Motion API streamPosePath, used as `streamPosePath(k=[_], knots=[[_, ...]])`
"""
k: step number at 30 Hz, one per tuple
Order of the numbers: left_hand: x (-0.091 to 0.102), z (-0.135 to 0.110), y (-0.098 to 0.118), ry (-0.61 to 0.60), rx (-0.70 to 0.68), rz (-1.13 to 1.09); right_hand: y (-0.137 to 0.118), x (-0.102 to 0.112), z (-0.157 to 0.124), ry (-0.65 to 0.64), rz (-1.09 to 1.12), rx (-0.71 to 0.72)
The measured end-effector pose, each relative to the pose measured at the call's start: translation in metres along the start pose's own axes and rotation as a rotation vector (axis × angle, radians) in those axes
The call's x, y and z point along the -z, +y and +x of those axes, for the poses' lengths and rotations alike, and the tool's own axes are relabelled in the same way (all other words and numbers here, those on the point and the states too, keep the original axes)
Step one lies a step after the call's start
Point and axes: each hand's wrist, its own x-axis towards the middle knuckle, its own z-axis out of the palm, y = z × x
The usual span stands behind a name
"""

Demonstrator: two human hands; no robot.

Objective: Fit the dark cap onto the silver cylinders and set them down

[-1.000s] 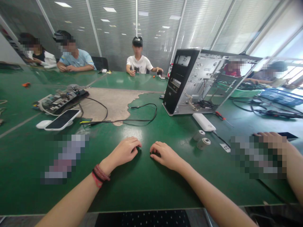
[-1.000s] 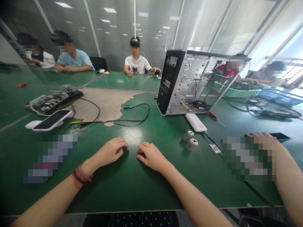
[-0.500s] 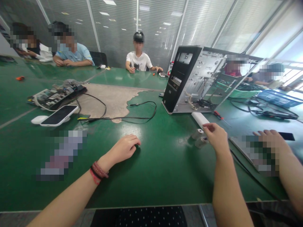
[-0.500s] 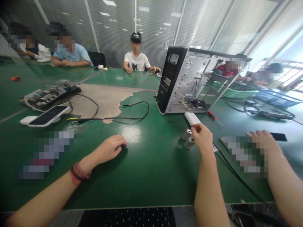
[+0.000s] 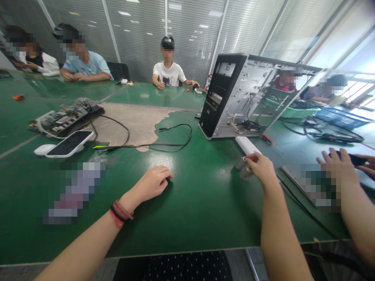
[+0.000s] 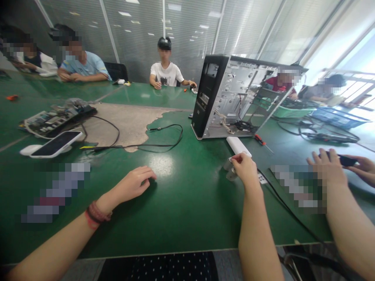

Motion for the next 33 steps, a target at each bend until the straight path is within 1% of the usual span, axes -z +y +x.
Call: streamPosePath(k=[5, 9, 11, 14, 15, 17, 19, 22, 25, 29, 33], knots=[[-0.002, 0.0, 0.0, 0.01, 0.0, 0.017, 0.002, 0.0, 0.001, -0.016, 0.082, -0.059], [-0.002, -0.001, 0.0, 0.024, -0.008, 0.013, 0.009, 0.005, -0.002, -0.042, 0.224, -0.094], [-0.001, -0.001, 0.0, 0.031, -0.012, 0.008, 0.014, 0.011, -0.008, 0.009, 0.265, -0.1], [0.0, -0.002, 0.001, 0.027, -0.015, 0.008, 0.019, 0.017, -0.026, 0.123, 0.234, -0.072], [0.0, -0.002, 0.001, 0.024, -0.014, 0.01, 0.019, 0.017, -0.034, 0.142, 0.222, -0.054], [0.001, -0.003, 0.003, 0.018, -0.014, 0.011, 0.017, 0.013, -0.05, 0.132, 0.23, -0.008], [0.001, -0.003, 0.005, 0.012, -0.02, 0.004, 0.014, 0.004, -0.064, 0.11, 0.265, 0.029], [0.0, -0.003, 0.007, 0.014, -0.033, -0.014, 0.013, -0.011, -0.078, 0.149, 0.274, 0.044], [0.0, -0.004, 0.009, 0.022, -0.043, -0.022, 0.014, -0.02, -0.084, 0.181, 0.218, 0.053], [0.001, -0.005, 0.011, 0.01, -0.048, -0.015, 0.014, -0.021, -0.085, 0.172, 0.165, 0.089], [0.002, -0.006, 0.013, 0.002, -0.052, 0.002, 0.011, -0.022, -0.086, 0.18, 0.169, 0.091]])
